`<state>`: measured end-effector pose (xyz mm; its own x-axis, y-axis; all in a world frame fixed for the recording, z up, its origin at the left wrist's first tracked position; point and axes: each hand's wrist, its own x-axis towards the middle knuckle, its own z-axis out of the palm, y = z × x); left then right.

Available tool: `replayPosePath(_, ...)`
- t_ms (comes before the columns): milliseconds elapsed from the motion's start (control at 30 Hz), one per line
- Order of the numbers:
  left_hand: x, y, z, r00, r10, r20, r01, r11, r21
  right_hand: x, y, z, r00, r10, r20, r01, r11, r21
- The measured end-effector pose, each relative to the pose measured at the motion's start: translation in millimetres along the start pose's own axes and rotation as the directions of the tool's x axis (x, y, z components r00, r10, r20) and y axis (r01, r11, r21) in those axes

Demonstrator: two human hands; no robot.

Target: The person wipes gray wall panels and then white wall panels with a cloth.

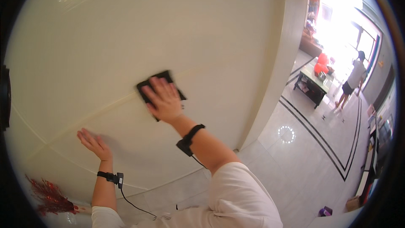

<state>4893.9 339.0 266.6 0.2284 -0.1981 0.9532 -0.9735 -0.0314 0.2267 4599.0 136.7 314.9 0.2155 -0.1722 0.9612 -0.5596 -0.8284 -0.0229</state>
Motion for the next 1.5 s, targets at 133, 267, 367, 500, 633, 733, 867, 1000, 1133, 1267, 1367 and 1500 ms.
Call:
replayPosePath(133,-9.1,-17.7,11.2,0.975,0.141,-0.173,-0.058,0.908,0.414,-39.2,95.5,-31.2,0.965,0.225,-0.135,-0.229,0.973,-0.008)
replayPosePath(267,-0.4,-21.1,-4.3,0.953,0.234,-0.191,-0.134,0.894,0.428,-30.6,175.3,-68.8,0.849,0.409,-0.334,-0.428,0.904,0.017)
replayPosePath(367,0.2,-21.5,-3.8,0.962,0.201,-0.182,-0.111,0.904,0.412,-16.6,234.0,-90.1,0.725,0.538,-0.429,-0.546,0.829,0.116)
replayPosePath(500,2.9,-25.2,-12.0,0.961,0.217,-0.171,-0.126,0.895,0.428,-10.4,235.1,-97.9,0.476,0.79,-0.386,-0.774,0.585,0.243)
replayPosePath(633,3.6,-23.2,-12.5,0.969,0.209,-0.129,-0.13,0.882,0.453,-3.8,258.4,-111.2,0.438,0.802,-0.407,-0.844,0.522,0.121)
replayPosePath(733,1.8,-26.8,-10.6,0.969,0.208,-0.13,-0.129,0.882,0.453,3.0,285.7,-132.5,0.371,0.857,-0.359,-0.881,0.446,0.155)
replayPosePath(867,2.4,-20.0,-5.0,0.965,0.234,-0.121,-0.152,0.869,0.47,-12.1,300.7,-134.2,0.496,0.781,-0.379,-0.86,0.502,-0.091)
replayPosePath(1000,3.7,-29.5,-9.4,0.965,0.235,-0.116,-0.149,0.857,0.494,-59.0,299.6,-120.7,0.515,0.787,-0.341,-0.853,0.509,-0.114)
replayPosePath(1133,9.3,-5.6,26.9,0.968,0.214,-0.132,-0.129,0.873,0.47,-142.7,330.8,-99.5,0.538,0.734,-0.415,-0.843,0.476,-0.251)
replayPosePath(1267,9.3,-10.8,21.9,0.969,0.212,-0.123,-0.129,0.868,0.48,-144.3,333.1,-100.5,0.494,0.802,-0.335,-0.867,0.481,-0.127)
replayPosePath(1367,7.8,-17.7,20.1,0.972,0.195,-0.133,-0.107,0.866,0.488,-89.8,346.7,-117.2,0.726,0.565,-0.392,-0.675,0.693,-0.253)
replayPosePath(1500,7.3,-17.8,21.3,0.975,0.178,-0.133,-0.09,0.864,0.495,-33.1,356.3,-140.7,0.775,0.526,-0.351,-0.618,0.748,-0.242)
